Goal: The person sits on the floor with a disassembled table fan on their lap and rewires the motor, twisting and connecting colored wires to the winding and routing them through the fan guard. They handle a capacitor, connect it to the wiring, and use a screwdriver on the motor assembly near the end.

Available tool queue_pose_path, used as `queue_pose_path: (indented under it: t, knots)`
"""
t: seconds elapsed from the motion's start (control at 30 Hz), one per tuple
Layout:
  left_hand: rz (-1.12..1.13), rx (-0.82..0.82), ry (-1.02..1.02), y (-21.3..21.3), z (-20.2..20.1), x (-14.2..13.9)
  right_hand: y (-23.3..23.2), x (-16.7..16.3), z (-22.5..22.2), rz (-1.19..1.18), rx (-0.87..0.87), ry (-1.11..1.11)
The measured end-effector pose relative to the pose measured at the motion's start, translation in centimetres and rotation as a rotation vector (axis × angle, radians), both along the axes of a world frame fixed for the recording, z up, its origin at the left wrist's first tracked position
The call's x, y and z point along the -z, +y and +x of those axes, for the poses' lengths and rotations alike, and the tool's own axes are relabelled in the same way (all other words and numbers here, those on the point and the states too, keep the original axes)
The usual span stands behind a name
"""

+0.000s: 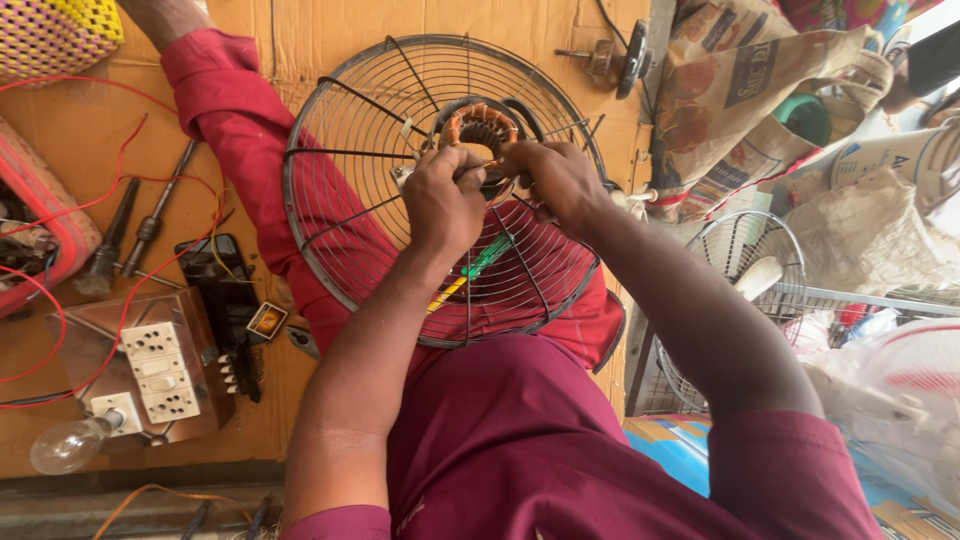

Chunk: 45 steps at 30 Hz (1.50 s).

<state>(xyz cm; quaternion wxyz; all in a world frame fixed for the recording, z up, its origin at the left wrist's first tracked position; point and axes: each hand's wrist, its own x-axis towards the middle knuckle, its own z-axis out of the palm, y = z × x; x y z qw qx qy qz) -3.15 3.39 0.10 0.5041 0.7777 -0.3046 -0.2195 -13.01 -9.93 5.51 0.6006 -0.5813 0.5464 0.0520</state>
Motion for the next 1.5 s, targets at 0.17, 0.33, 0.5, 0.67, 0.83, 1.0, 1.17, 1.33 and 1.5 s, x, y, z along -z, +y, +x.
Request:
queue_pose_path:
  t: [0.17, 0.33, 0.5, 0.67, 0.83, 1.0, 1.17, 1.33, 1.5]
  knots:
    - [-0.009, -0.021, -0.014, -0.2, 0.2, 0.0, 1.5, 0.7, -1.8, -0.975, -0.476, -0.440]
    - [-0.020, -0.009, 0.031, -0.2, 0.1, 0.0, 1.8, 1.6, -1.9, -1.089, -0.525, -0.405]
    - [-0.026, -0.013, 0.032, -0.2, -0.1, -0.2, 2.0, 1.5, -0.5, -0.774, -0.294, -0.336]
    - [-0.038, -0.027, -0.086, -0.2, -0.4, -0.3, 0.0, 0.4, 2.1, 0.336, 0.300, 0.021]
    - [-0.030, -0.024, -0.073, -0.1, -0.3, 0.1, -0.1, -0.4, 0.0, -0.013, 0.037, 0.010]
    - [-0.011, -0.042, -0.012, -0.2, -0.3, 0.3, 0.6, 0.1, -1.9, -0.840, -0.404, -0.324]
    - [-0.016, -0.028, -0.021, -0.2, -0.2, 0.0, 0.6, 1.1, -2.2, -1.001, -0.564, -0.450]
    - [-0.012, -0.007, 0.002, -0.2, -0.1, 0.0, 0.8, 1.5, -2.2, -0.946, -0.543, -0.411]
    - [-0.013, -0.006, 0.012, -0.2, -0.2, 0.1, 0.5, 1.6, 0.0, -0.393, -0.208, -0.093]
